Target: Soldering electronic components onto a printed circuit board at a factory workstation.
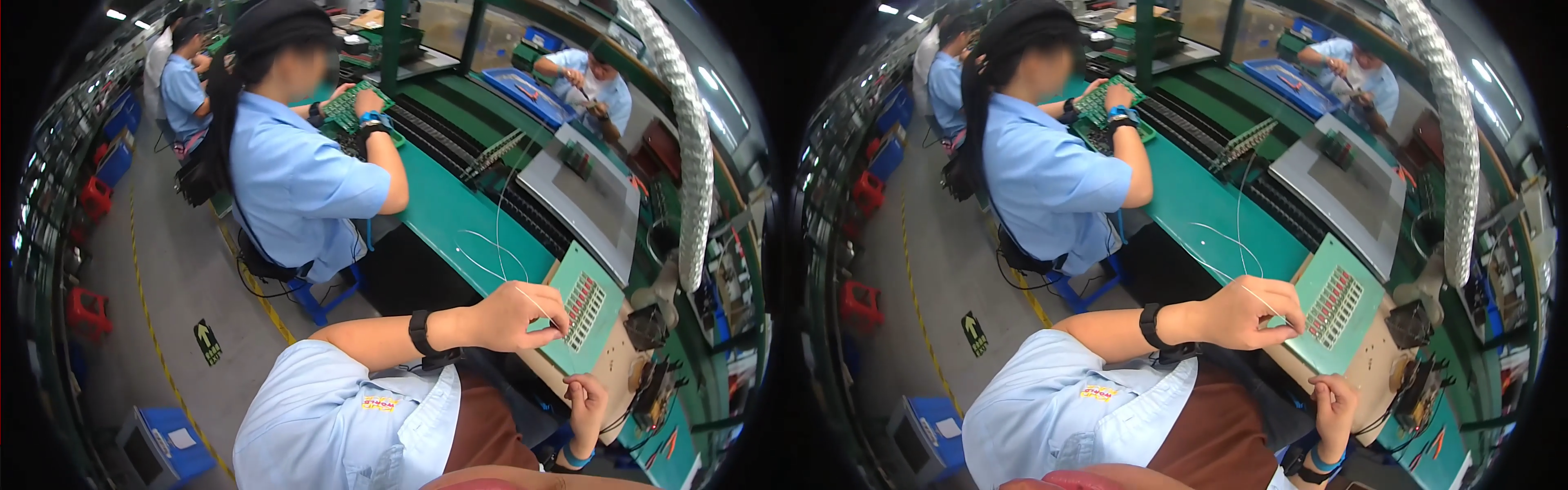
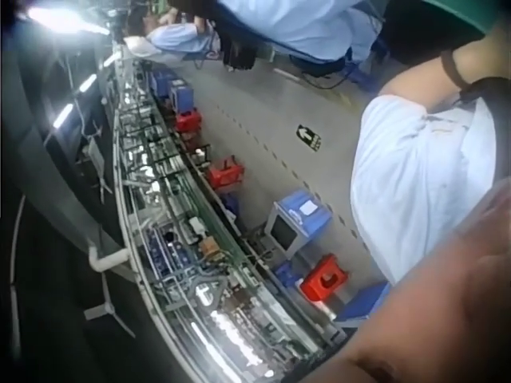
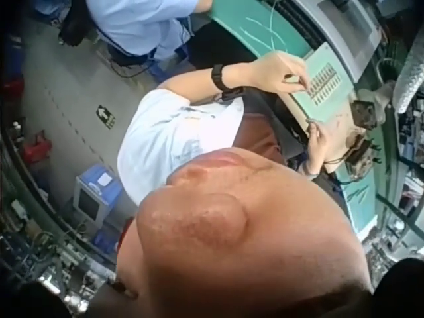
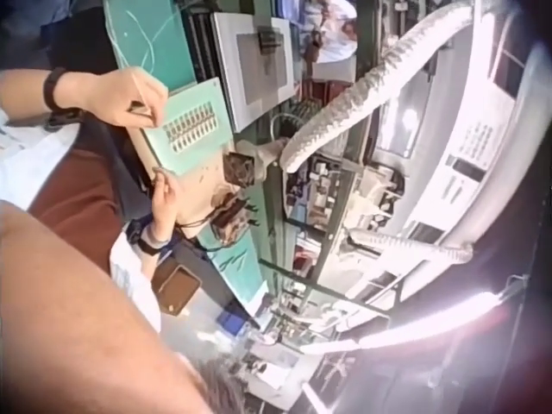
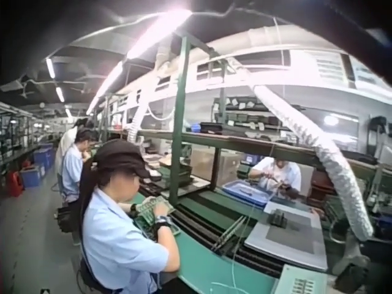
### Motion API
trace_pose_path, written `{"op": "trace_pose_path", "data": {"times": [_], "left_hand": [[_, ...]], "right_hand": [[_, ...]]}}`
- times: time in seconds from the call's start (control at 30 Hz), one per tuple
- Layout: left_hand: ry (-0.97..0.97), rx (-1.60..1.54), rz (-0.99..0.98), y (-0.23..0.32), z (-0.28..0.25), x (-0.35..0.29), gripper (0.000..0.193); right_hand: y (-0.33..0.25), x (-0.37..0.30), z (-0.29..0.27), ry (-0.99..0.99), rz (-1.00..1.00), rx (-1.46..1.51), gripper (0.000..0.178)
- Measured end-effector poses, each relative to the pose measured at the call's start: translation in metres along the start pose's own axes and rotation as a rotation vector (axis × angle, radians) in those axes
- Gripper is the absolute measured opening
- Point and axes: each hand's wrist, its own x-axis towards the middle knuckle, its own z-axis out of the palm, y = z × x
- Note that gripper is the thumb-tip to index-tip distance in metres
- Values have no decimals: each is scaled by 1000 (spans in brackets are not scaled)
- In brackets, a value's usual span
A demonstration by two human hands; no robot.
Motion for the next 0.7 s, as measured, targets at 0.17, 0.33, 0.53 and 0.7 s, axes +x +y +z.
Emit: {"op": "trace_pose_path", "data": {"times": [0.17,0.33,0.53,0.7], "left_hand": [[-60,-19,-2,-9,16,11,10],[-143,4,-34,-17,31,22,7],[-199,59,-46,-27,47,35,9],[-187,66,-95,-42,60,55,9]], "right_hand": [[1,-2,1,-25,19,-9,15],[-1,11,-2,-1,13,9,14],[6,25,-6,-28,-29,2,12],[28,20,-19,-3,-57,-45,5]]}}
